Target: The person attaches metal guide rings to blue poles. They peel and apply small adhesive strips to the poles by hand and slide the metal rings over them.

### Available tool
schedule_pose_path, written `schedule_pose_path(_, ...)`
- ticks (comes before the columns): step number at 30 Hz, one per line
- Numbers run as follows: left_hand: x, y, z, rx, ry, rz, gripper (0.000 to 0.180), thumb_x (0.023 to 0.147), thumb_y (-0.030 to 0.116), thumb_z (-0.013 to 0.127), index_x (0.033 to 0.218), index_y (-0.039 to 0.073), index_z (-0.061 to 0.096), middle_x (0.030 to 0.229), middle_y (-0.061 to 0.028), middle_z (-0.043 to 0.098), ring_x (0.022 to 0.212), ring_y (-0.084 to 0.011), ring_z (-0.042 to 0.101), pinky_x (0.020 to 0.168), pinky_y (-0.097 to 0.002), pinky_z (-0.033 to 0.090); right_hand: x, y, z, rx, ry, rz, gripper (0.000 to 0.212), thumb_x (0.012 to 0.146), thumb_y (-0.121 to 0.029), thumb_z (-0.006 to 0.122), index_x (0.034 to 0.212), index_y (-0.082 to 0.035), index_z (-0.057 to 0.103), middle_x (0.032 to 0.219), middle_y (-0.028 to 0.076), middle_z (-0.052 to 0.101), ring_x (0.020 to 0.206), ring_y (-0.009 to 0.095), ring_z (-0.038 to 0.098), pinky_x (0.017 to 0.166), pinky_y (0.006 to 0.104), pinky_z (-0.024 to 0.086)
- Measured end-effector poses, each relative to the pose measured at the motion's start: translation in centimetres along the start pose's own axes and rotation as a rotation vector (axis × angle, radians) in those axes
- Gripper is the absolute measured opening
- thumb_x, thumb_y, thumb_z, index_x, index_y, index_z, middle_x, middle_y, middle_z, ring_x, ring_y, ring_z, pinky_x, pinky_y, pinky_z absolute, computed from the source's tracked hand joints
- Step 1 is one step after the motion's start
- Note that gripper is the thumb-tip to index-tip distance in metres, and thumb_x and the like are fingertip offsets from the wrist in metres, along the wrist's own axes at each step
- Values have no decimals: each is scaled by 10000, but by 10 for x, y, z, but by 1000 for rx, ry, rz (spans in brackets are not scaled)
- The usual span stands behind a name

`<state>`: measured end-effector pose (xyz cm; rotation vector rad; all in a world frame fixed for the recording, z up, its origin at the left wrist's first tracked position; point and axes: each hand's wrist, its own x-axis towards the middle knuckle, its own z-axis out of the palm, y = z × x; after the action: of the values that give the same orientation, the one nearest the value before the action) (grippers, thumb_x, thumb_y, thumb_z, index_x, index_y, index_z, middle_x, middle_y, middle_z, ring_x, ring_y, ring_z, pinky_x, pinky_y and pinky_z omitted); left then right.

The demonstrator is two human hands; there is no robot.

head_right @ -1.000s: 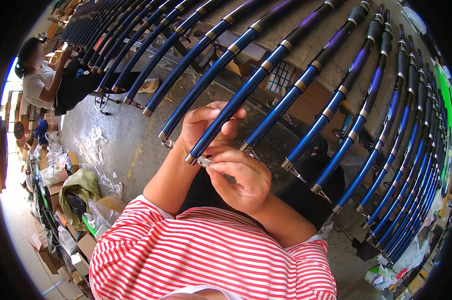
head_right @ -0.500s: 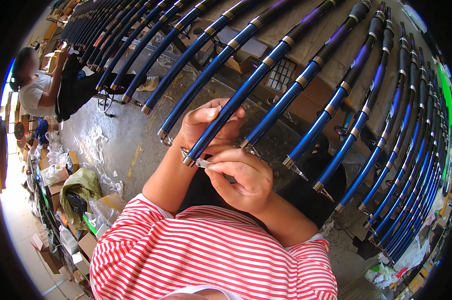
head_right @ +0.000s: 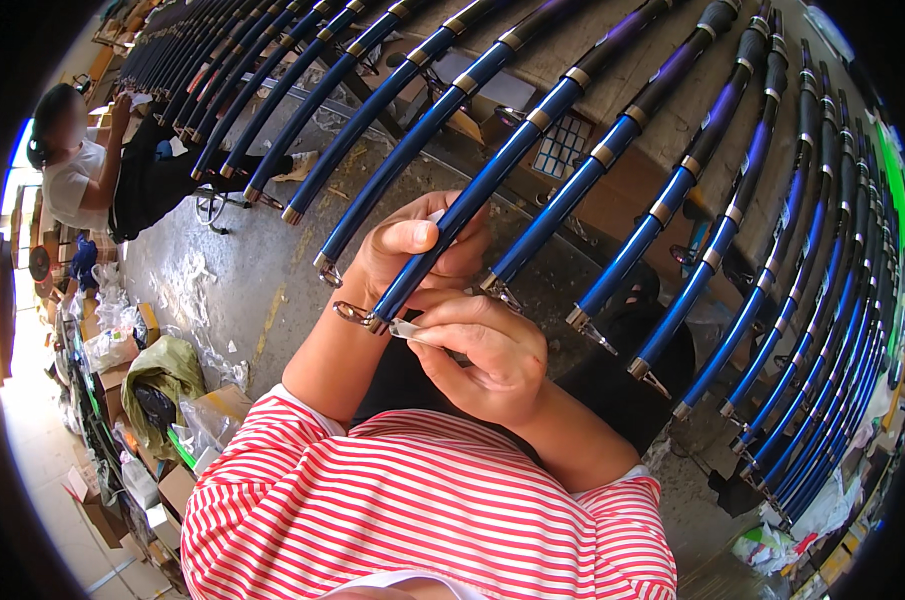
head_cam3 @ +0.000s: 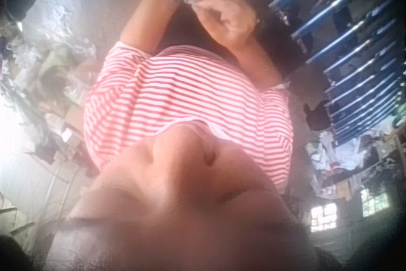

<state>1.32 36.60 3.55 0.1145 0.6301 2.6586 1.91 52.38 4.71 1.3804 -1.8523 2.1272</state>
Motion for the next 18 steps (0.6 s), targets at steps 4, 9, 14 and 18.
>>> schedule_pose_path(4,1,1,5,2,-6,3,394,737,242,758,812,57,418,634,-24,429,476,-53,387,367,-167,327,2,-1,0,12,-12,-15,101,745,42,692,799,30,607,807,157,634,785,276,660,675,320,535)
schedule_pose_path(9,1,0,4,-1,-15,-10,409,734,250,769,817,59,418,635,-16,426,482,-49,383,382,-161,329,0,1,1,-5,-3,-13,127,733,34,705,824,1,623,836,122,648,782,241,669,646,293,534)
schedule_pose_path(14,2,2,4,55,-19,-10,435,716,289,793,812,49,443,635,-4,420,493,-47,389,393,-160,328,1,-3,1,25,32,42,131,717,38,712,806,0,623,811,117,652,733,222,661,621,284,524)
schedule_pose_path(18,1,2,4,101,-18,-7,452,690,309,819,791,43,467,628,3,415,496,-48,398,397,-162,330,2,-4,1,61,26,78,140,712,40,715,805,2,617,797,118,653,711,210,656,615,275,519)
